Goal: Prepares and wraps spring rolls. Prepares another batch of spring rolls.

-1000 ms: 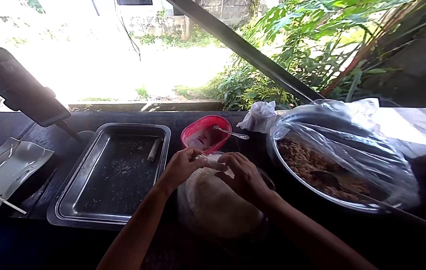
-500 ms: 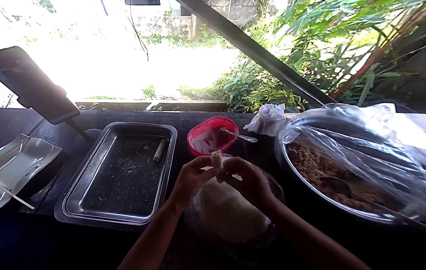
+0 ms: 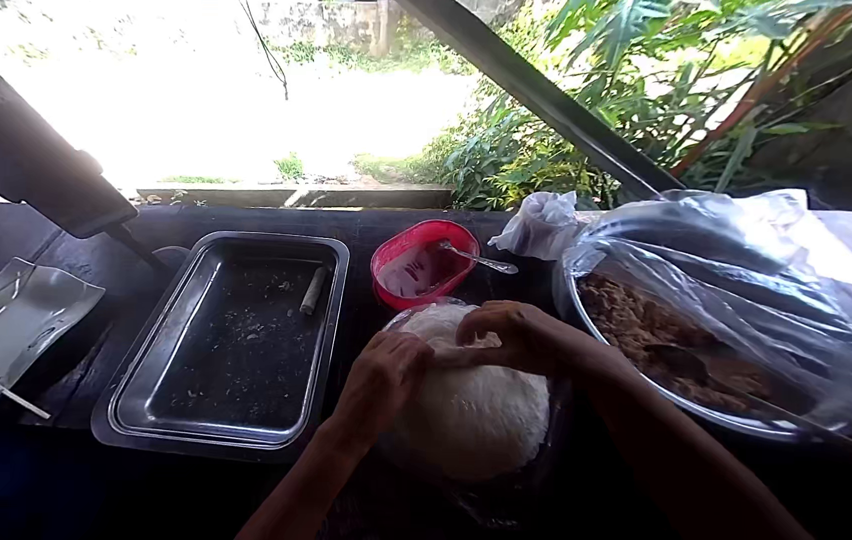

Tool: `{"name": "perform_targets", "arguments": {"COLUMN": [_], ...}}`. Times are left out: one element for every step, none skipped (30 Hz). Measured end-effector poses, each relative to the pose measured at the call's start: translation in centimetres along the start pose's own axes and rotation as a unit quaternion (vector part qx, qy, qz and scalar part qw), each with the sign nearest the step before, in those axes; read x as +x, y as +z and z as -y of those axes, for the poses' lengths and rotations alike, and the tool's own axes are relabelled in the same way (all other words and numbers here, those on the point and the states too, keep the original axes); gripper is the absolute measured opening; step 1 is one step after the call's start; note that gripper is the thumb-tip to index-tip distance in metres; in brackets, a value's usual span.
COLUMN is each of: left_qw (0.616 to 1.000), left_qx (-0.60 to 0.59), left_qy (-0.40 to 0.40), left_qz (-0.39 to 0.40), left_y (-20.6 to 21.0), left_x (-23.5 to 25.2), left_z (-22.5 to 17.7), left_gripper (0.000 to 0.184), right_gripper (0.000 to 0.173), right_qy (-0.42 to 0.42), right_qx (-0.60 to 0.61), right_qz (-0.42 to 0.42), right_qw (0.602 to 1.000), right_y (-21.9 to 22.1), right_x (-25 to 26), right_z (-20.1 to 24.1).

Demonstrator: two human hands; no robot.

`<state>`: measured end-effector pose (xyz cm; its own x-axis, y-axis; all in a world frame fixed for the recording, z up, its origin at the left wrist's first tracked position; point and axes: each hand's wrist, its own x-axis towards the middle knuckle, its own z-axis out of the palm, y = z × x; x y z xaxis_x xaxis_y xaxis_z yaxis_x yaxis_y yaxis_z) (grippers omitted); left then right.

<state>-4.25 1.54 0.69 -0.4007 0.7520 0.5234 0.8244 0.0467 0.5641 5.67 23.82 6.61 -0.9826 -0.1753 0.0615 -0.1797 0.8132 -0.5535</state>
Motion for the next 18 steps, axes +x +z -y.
{"name": "perform_targets", "arguments": {"left_qw": [1.000,0.999,0.999,0.998,0.997,0.996,0.995,0.995,0.994,0.994,0.994,0.994,0.993,0.993,0.992,0.992,0.991,0.990], "left_qx": [0.017,0.032,0.046,0.060,0.073,0.083,0.091,0.095,0.096,0.097,0.101,0.104,0.108,0.112,0.116,0.121,0.125,0.128], "left_qy": [0.012,0.019,0.023,0.029,0.036,0.041,0.043,0.043,0.042,0.041,0.041,0.042,0.043,0.044,0.046,0.048,0.051,0.054], "left_qz": [-0.005,-0.008,-0.004,-0.002,0.000,0.002,0.003,0.004,0.004,0.003,0.002,0.000,-0.002,-0.004,-0.006,-0.008,-0.009,-0.009], "left_y": [0.1,0.2,0.3,0.4,0.5,0.5,0.5,0.5,0.5,0.6,0.6,0.7,0.7,0.7,0.7,0.7,0.7,0.7], "left_x": [0.0,0.0,-0.1,-0.1,-0.2,-0.2,-0.3,-0.4,-0.5,-0.6,-0.7,-0.8,-0.9,-1.0,-1.1,-1.1,-1.2,-1.2], "left_z": [0.0,-0.1,-0.2,-0.2,-0.2,-0.1,-0.1,-0.1,-0.1,-0.1,-0.1,-0.2,-0.2,-0.3,-0.3,-0.4,-0.4,-0.4], "left_gripper": [0.013,0.014,0.014,0.014,0.014,0.014,0.015,0.015,0.016,0.016,0.017,0.017,0.018,0.018,0.018,0.018,0.018,0.018], "right_gripper": [0.020,0.018,0.018,0.024,0.032,0.037,0.038,0.037,0.037,0.033,0.027,0.022,0.020,0.020,0.022,0.024,0.026,0.029], "right_qy": [0.008,0.019,0.029,0.038,0.056,0.091,0.132,0.168,0.203,0.226,0.240,0.250,0.252,0.243,0.222,0.188,0.142,0.091], "right_qx": [0.011,0.007,-0.018,-0.058,-0.100,-0.137,-0.170,-0.202,-0.227,-0.249,-0.265,-0.274,-0.276,-0.271,-0.252,-0.222,-0.184,-0.143], "right_qz": [0.009,0.002,-0.014,-0.029,-0.025,0.012,0.065,0.117,0.161,0.191,0.208,0.219,0.220,0.206,0.174,0.123,0.060,-0.003], "right_qw": [1.000,1.000,0.999,0.997,0.993,0.986,0.974,0.958,0.939,0.922,0.911,0.902,0.901,0.909,0.926,0.949,0.971,0.986], "right_y": [-0.9,-1.6,-1.9,-2.0,-1.9,-1.8,-1.6,-1.3,-1.0,-0.6,-0.2,0.0,-0.1,-0.4,-0.9,-1.2,-1.4,-1.4], "right_x": [0.8,1.9,3.1,4.6,6.1,7.7,9.2,10.6,11.7,12.5,13.1,13.5,13.6,13.3,12.6,11.6,10.2,8.8], "right_z": [-0.3,-0.8,-1.5,-2.4,-3.3,-4.0,-4.5,-4.7,-4.7,-4.9,-5.2,-5.4,-5.5,-5.5,-5.5,-5.4,-5.1,-4.6]}}
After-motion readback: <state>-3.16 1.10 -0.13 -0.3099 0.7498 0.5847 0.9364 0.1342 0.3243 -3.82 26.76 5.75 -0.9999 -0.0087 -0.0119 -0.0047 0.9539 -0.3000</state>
